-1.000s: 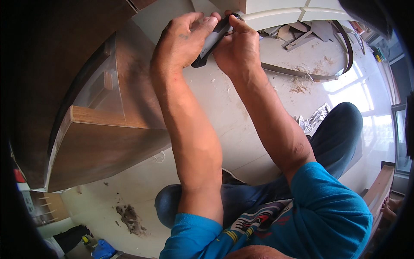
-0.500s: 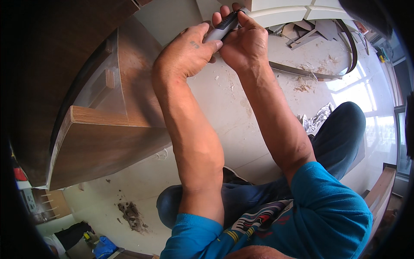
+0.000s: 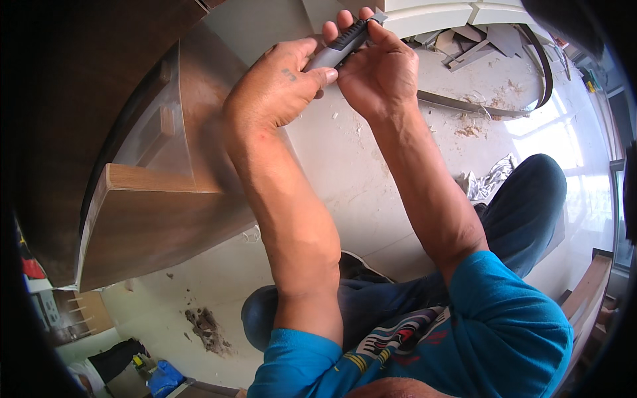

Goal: The person uses a utility knife to trim and clean the edges of white plastic molding pieces. They repeatedly score the edges, peel away thin strips, and adjust the blade to refine the fit.

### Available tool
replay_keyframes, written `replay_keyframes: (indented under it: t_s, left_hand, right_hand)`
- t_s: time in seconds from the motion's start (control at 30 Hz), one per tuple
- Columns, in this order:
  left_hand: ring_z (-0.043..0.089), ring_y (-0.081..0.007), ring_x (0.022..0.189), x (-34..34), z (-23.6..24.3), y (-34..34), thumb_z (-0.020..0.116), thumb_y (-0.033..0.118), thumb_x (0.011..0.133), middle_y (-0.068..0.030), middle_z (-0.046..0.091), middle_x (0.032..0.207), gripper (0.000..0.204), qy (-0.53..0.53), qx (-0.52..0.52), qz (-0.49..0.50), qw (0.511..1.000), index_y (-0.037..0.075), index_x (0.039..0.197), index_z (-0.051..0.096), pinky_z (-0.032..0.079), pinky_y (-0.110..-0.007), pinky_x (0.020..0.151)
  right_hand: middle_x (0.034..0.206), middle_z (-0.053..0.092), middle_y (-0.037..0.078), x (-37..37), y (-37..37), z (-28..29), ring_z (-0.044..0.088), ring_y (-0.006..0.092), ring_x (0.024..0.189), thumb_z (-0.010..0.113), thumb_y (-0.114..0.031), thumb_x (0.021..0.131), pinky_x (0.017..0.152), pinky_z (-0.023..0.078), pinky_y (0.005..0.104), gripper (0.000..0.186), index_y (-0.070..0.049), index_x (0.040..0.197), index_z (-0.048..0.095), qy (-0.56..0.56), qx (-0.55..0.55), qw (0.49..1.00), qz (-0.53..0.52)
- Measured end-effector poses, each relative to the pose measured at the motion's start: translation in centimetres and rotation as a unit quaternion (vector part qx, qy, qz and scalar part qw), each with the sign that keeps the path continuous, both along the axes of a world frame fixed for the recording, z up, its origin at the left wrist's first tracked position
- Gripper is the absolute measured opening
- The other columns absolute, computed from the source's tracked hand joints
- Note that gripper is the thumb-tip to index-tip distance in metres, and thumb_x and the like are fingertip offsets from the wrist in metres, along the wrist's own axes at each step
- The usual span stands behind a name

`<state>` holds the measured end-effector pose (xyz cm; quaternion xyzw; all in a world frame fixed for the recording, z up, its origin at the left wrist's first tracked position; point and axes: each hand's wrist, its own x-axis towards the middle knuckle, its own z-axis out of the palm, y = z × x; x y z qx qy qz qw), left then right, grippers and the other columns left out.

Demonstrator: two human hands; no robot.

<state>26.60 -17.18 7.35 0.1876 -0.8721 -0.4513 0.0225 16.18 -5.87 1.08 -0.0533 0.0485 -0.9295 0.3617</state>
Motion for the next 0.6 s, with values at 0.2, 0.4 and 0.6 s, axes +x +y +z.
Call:
replay_keyframes:
  t_s: [0.2,0.4,0.6]
  left_hand:
    - [0.068,-0.0241,0.108,0.4,0.1,0.2,0.073,0.020,0.098,-0.0145,0.072,0.123,0.050,0.040,-0.110,0.078,0.990,0.002,0.143,0.062,0.053,-0.038,0.097]
    - [0.073,-0.0305,0.107,-0.4,0.7,0.7,0.072,0.024,0.099,-0.0179,0.076,0.121,0.046,0.036,-0.160,0.080,0.983,0.007,0.142,0.064,0.054,-0.043,0.097]
    - [0.073,-0.0299,0.095,-0.7,0.6,0.8,0.071,0.025,0.100,-0.0169,0.076,0.105,0.043,0.053,-0.158,0.086,0.982,0.007,0.139,0.064,0.055,-0.043,0.092]
  right_hand:
    - [0.130,0.061,0.018,-0.6,-1.4,0.7,0.061,0.0366,0.122,0.043,-0.013,0.110,0.112,0.048,0.0581,0.022,-0.003,0.124,0.056,-0.017,0.025,1.000,0.001]
    - [0.118,0.054,0.015,-1.6,-1.6,0.6,0.059,0.0295,0.109,0.041,-0.014,0.110,0.097,0.054,0.0563,0.019,-0.003,0.124,0.049,0.012,0.012,1.000,-0.022]
    - [0.118,0.054,0.015,-2.1,-2.0,0.4,0.059,0.0296,0.111,0.040,-0.014,0.111,0.099,0.053,0.0542,0.020,-0.002,0.125,0.049,0.011,0.012,1.000,-0.023]
